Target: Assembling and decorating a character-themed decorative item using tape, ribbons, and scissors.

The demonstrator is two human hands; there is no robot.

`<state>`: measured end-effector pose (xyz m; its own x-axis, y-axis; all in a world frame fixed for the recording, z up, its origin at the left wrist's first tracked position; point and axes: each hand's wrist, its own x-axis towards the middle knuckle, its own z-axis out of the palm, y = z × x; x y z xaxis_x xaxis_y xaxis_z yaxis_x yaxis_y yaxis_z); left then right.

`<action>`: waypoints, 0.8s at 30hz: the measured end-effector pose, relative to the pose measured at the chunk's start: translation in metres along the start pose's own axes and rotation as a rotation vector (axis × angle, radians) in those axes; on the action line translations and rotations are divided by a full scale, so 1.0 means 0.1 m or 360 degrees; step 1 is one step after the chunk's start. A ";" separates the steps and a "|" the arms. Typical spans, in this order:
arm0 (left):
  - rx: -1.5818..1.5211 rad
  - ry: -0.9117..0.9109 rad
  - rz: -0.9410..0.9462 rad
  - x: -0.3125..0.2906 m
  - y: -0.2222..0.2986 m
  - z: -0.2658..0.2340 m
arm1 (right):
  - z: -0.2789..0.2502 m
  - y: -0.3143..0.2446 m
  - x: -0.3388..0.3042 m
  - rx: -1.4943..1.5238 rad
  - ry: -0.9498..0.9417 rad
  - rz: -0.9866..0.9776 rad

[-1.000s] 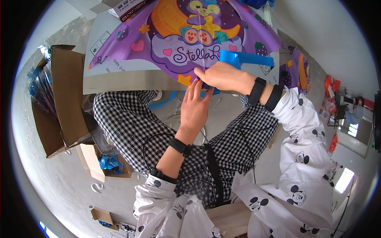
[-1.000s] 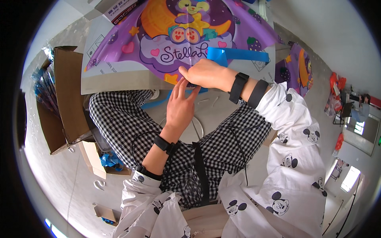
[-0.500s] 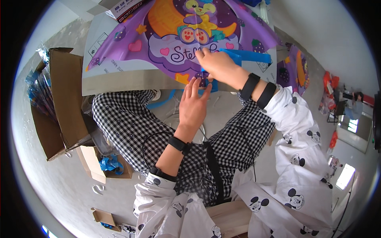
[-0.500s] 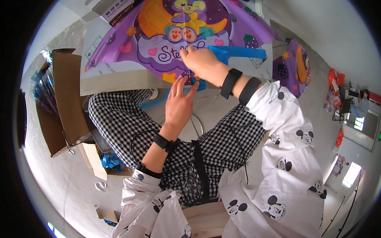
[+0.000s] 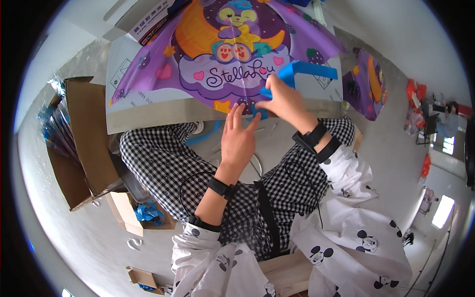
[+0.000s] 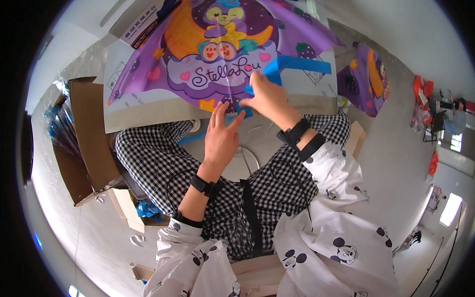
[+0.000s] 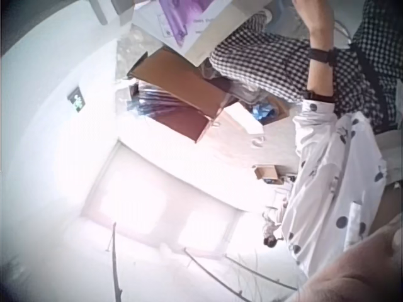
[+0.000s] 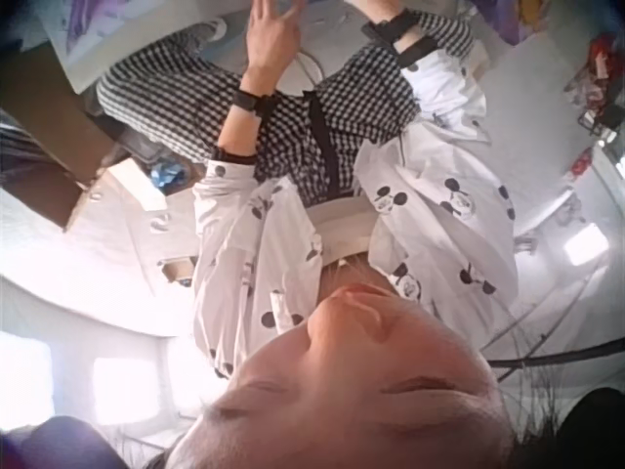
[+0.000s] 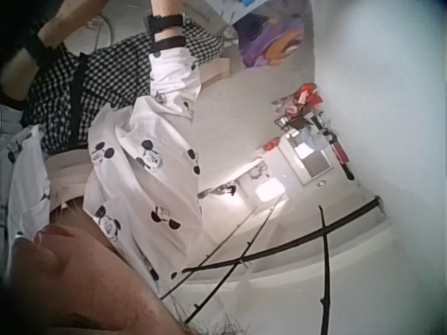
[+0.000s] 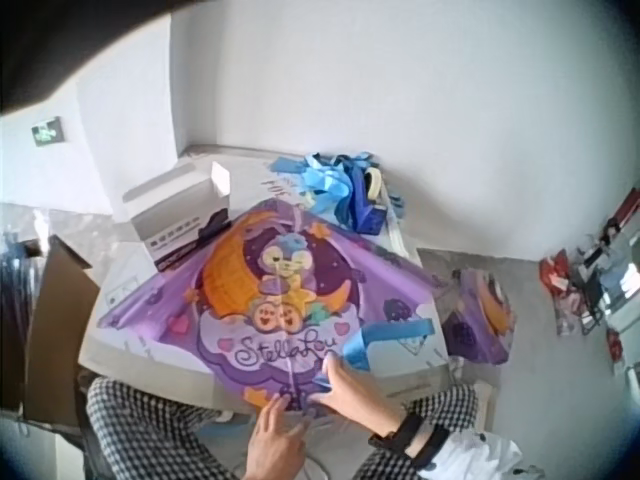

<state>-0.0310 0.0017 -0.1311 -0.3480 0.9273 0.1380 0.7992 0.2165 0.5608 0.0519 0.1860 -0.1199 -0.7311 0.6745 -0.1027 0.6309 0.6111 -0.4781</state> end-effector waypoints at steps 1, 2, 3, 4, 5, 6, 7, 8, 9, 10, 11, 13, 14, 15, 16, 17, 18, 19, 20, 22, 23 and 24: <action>-0.0072 -0.0010 -0.0026 0.00 0.01 0.00 | 0.00 0.00 -0.08 -0.0038 -0.0129 -0.0020; -0.0141 -0.0014 -0.0038 0.01 0.00 -0.01 | -0.03 0.02 -0.12 -0.0051 -0.0068 -0.0002; -0.0134 -0.0019 -0.0020 0.03 0.00 -0.02 | -0.09 0.02 -0.17 0.0021 0.0023 -0.0024; -0.0231 -0.0022 -0.0045 0.04 0.01 -0.05 | -0.15 0.01 -0.22 0.0095 0.0111 -0.0045; -0.0327 -0.0026 -0.0071 0.04 0.02 -0.09 | -0.23 -0.02 -0.27 0.0130 0.0129 0.0049; -0.0316 -0.0031 -0.0054 0.05 0.04 -0.15 | -0.32 -0.07 -0.34 0.0178 0.0216 -0.0059; -0.0497 0.0044 -0.0115 0.06 0.07 -0.23 | -0.45 -0.13 -0.45 0.0557 0.0199 0.0003; -0.0672 0.0057 -0.0228 0.06 0.12 -0.32 | -0.60 -0.20 -0.59 0.0939 0.0179 0.0052; -0.0674 0.0103 -0.0159 0.03 0.18 -0.43 | -0.77 -0.28 -0.81 0.1307 -0.0035 0.0169; -0.0973 0.0056 -0.0238 -0.02 0.26 -0.55 | -0.89 -0.37 -0.97 0.1804 -0.0348 0.0397; -0.1274 0.0006 -0.0323 -0.06 0.34 -0.68 | -0.96 -0.48 -1.12 0.2172 -0.0567 0.0497; -0.1586 -0.0169 -0.0443 -0.17 0.48 -0.93 | -0.99 -0.70 -1.33 0.2615 -0.0743 0.0706; -0.1899 -0.0307 -0.0538 -0.22 0.53 -1.04 | -0.93 -0.83 -1.40 0.2606 -0.0609 0.0722; -0.1880 -0.0337 -0.0582 -0.25 0.57 -1.12 | -0.87 -0.95 -1.45 0.2555 -0.0533 0.0806; -0.2067 -0.0366 -0.0574 -0.29 0.60 -1.17 | -0.87 -1.04 -1.52 0.2744 -0.0505 0.0760; -0.2255 -0.0391 -0.0565 -0.34 0.63 -1.21 | -0.83 -1.13 -1.56 0.2820 -0.0424 0.0760; -0.2291 -0.0357 -0.0613 -0.40 0.64 -1.25 | -0.81 -1.20 -1.58 0.2648 -0.0362 0.0717; -0.2272 -0.0367 -0.0636 -0.45 0.63 -1.28 | -0.79 -1.26 -1.60 0.2476 -0.0298 0.0677; -0.2210 -0.0280 -0.0615 -0.50 0.61 -1.30 | -0.77 -1.31 -1.61 0.2487 -0.0301 0.0680; -0.2148 -0.0089 -0.0538 -0.62 0.58 -1.34 | -0.75 -1.39 -1.62 0.1991 -0.0105 0.0392; -0.2111 -0.0095 -0.0586 -0.67 0.55 -1.36 | -0.74 -1.42 -1.62 0.1997 -0.0098 0.0418; -0.2146 -0.0043 -0.0580 -0.71 0.53 -1.38 | -0.74 -1.44 -1.62 0.1788 -0.0073 0.0313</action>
<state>-0.0320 -0.0949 0.0013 -0.4101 0.8919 -0.1907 -0.4203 0.0007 0.9074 0.0987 0.0197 0.0304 -0.6687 0.6877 -0.2827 0.1633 -0.2350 -0.9582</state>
